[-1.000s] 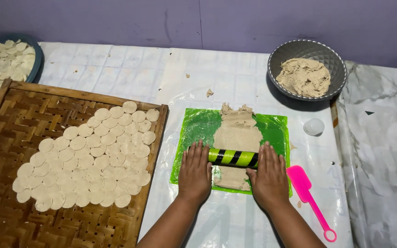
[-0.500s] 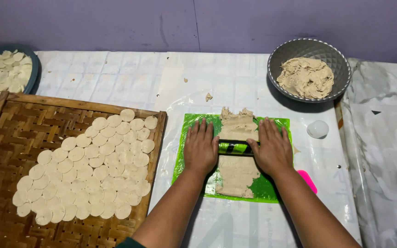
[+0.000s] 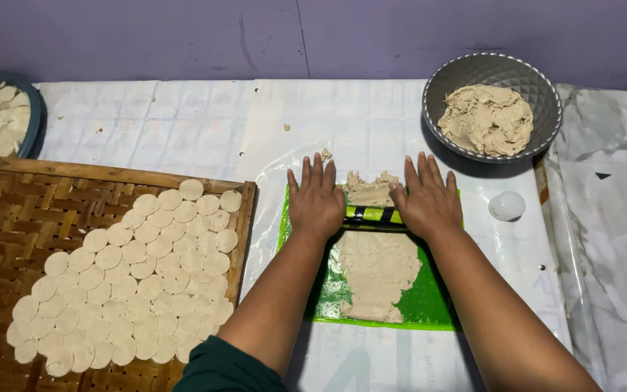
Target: The recorder is placing small circles of dough onto a woven drying tray and later rolling out fresh dough with a rolling pin.
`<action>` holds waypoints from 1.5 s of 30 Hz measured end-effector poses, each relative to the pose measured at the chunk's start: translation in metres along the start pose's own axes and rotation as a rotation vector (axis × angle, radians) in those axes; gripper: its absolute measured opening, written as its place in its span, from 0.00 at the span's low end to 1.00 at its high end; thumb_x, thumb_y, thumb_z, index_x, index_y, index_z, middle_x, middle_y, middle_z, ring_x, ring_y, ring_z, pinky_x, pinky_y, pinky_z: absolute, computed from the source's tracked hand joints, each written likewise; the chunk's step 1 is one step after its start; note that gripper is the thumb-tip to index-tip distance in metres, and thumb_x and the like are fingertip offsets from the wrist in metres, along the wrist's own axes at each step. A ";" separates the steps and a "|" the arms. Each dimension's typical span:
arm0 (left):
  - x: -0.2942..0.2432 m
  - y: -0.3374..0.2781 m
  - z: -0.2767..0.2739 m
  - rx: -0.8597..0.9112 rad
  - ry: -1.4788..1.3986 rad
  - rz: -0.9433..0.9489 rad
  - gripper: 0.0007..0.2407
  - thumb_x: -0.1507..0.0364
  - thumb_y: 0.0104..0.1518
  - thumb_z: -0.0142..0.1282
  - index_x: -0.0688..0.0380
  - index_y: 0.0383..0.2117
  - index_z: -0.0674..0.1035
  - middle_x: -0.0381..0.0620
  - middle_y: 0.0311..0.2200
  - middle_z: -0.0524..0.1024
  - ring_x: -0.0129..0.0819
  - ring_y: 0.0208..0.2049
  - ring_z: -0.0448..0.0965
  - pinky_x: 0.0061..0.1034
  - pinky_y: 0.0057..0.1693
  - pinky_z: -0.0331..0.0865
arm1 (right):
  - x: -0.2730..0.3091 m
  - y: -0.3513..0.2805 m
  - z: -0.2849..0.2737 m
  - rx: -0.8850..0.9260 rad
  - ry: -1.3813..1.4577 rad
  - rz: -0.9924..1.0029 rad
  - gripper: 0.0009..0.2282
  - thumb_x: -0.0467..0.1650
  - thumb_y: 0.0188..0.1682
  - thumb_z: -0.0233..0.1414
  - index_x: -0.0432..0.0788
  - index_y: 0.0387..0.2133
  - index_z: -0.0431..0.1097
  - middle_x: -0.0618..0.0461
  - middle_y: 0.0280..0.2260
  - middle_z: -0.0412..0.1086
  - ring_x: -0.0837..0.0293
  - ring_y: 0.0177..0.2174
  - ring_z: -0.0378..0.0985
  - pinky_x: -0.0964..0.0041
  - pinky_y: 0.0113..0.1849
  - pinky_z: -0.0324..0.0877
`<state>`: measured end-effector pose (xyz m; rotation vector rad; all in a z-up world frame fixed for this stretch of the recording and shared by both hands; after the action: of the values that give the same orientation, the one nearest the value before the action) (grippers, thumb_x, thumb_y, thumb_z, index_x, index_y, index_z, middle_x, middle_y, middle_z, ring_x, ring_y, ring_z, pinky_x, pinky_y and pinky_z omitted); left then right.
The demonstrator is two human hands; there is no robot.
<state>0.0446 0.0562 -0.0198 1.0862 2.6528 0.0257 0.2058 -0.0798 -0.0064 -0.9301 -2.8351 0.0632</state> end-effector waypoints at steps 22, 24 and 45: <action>-0.005 -0.046 -0.045 0.057 -0.100 -0.076 0.26 0.57 0.64 0.39 0.58 0.65 0.64 0.55 0.72 0.50 0.44 0.74 0.42 0.49 0.74 0.27 | -0.014 -0.047 0.000 -0.171 0.185 0.076 0.28 0.45 0.59 0.37 0.45 0.68 0.52 0.42 0.72 0.43 0.47 0.71 0.42 0.41 0.67 0.35; -0.003 -0.034 -0.030 0.043 -0.054 -0.070 0.28 0.56 0.63 0.37 0.59 0.67 0.59 0.56 0.72 0.42 0.46 0.74 0.34 0.50 0.71 0.23 | -0.015 -0.034 0.006 -0.153 0.064 0.075 0.30 0.47 0.56 0.35 0.46 0.69 0.45 0.41 0.71 0.33 0.47 0.69 0.32 0.36 0.62 0.29; -0.009 -0.150 -0.035 -0.038 -0.060 0.103 0.21 0.65 0.63 0.40 0.58 0.62 0.70 0.58 0.69 0.57 0.53 0.72 0.50 0.52 0.72 0.38 | 0.010 -0.149 0.016 -0.135 -0.090 -0.020 0.30 0.47 0.55 0.38 0.44 0.66 0.53 0.37 0.69 0.45 0.43 0.67 0.48 0.46 0.62 0.49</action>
<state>-0.0610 -0.0551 -0.0019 1.1908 2.5313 0.0630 0.1080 -0.1940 -0.0080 -0.9478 -2.9618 -0.0917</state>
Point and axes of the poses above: each hand's wrist, its own y-axis towards the middle knuckle, its own z-axis out of the palm, x = y × z, the point moved 7 cm from there along y, towards the middle knuckle
